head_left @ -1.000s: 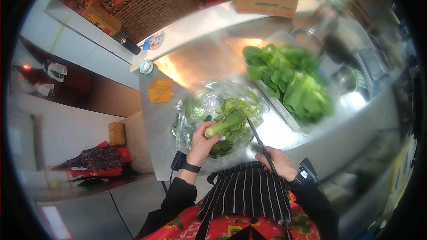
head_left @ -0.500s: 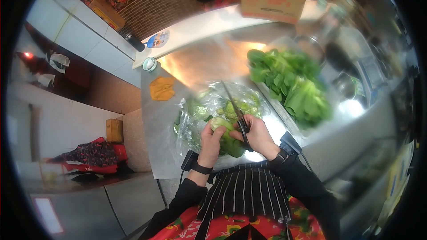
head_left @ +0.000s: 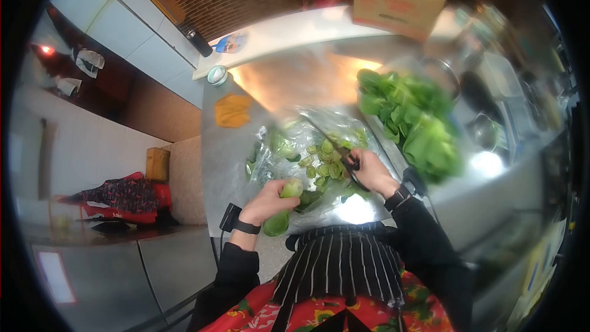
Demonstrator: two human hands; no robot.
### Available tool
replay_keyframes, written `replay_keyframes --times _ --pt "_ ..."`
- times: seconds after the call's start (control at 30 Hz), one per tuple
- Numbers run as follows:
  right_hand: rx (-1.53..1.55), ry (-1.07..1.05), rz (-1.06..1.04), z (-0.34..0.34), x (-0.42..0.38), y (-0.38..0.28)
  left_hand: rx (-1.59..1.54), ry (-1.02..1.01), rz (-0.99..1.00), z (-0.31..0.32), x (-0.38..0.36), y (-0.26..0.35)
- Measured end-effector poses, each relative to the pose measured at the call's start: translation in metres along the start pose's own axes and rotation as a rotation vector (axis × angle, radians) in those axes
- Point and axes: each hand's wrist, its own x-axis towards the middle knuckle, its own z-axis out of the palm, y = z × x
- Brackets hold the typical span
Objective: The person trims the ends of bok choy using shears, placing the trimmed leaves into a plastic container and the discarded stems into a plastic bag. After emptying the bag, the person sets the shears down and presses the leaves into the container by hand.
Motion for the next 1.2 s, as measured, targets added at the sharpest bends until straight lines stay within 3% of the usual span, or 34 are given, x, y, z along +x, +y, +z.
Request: replay_keyframes --times 0.07,0.1,0.17,0.2,0.27,0.3,0.37,0.43,0.5,0.57,0.77,1.07,1.2 --pt "-0.012 0.096 0.042 0.004 0.003 0.01 -0.286 0.027 0.022 -0.007 -0.006 -0.014" --pt "-0.011 0.101 0.032 0.006 0.008 0.009 -0.279 0.031 0.03 -0.006 -0.004 -0.006" --pt "0.343 -0.017 0.229 0.019 0.008 0.009 -0.407 0.092 0.172 0.007 -0.006 0.007" --pt "0.171 -0.011 0.171 0.019 0.004 -0.002 -0.408 0.093 0.176 0.013 -0.003 0.011" --pt "0.031 0.018 0.14 0.019 -0.01 -0.025 -0.13 0.271 0.125 0.023 0.002 0.013" --pt "-0.103 0.047 0.111 0.018 -0.018 -0.035 -0.132 0.276 0.125 0.025 0.005 0.01" --pt "-0.032 -0.041 0.141 0.014 -0.041 -0.045 0.269 0.456 0.312 0.026 0.011 -0.002" --pt "0.094 -0.236 0.19 0.016 -0.06 -0.044 0.274 0.461 0.255 0.024 0.013 0.005" --pt "0.042 -0.255 0.164 0.018 -0.073 -0.04 0.278 0.461 0.197 0.025 0.018 0.005" --pt "-0.004 -0.266 0.142 0.015 -0.079 -0.039 0.506 0.594 0.254 0.029 0.025 0.002" --pt "-0.084 -0.353 0.157 0.019 -0.078 -0.034 0.815 0.536 0.116 0.046 0.021 0.017" --pt "0.005 -0.432 0.227 0.029 -0.064 -0.028 0.925 0.437 0.069 0.052 0.021 0.023" --pt "-0.156 -0.349 0.221 0.04 -0.049 -0.001 0.974 0.415 0.073 0.043 0.04 -0.006"
